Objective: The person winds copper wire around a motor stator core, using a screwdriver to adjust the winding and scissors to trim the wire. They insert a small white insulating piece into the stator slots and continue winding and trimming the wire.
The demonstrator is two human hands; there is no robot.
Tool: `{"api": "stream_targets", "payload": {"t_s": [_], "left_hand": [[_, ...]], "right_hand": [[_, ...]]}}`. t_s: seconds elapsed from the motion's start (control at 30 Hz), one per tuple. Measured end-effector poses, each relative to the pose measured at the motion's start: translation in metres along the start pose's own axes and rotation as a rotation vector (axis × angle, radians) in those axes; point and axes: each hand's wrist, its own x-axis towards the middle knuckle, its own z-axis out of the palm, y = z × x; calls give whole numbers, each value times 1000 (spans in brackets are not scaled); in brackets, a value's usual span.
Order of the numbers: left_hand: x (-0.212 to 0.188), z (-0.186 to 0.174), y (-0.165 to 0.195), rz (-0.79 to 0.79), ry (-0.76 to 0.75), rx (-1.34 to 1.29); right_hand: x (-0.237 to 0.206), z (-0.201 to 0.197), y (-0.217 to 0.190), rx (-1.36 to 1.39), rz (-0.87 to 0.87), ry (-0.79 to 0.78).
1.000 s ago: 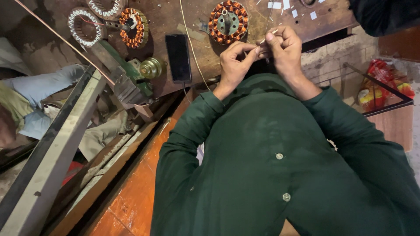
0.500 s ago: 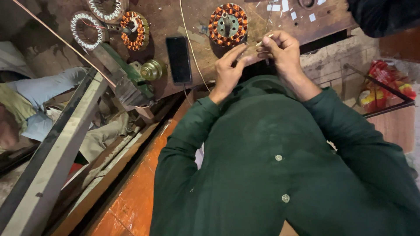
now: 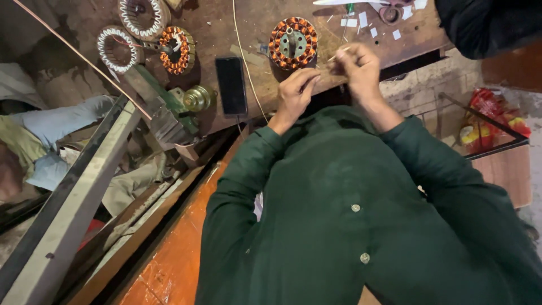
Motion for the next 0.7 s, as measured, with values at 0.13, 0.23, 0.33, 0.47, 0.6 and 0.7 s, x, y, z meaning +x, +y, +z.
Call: {"api": "stream_targets", "payload": {"t_s": [0.13, 0.23, 0.33, 0.47, 0.6, 0.7], "left_hand": [[-1, 1, 11, 164, 30, -21], [3, 2, 20, 197, 9, -22], [6, 2, 19, 210, 39, -4], [7, 3, 2, 72, 10, -6], [4, 5, -11, 51, 15, -17], [-1, 1, -10, 92, 136, 94]], "right_hand": [[-1, 8, -7, -510, -413, -104], [-1, 24, -5, -643, -636, -311], [-3, 29, -1, -582, -545, -289], [-7, 21, 3, -680, -385, -244], [-8, 26, 13, -626, -387, -254], [-8, 29, 16, -683, -442, -173]]}}
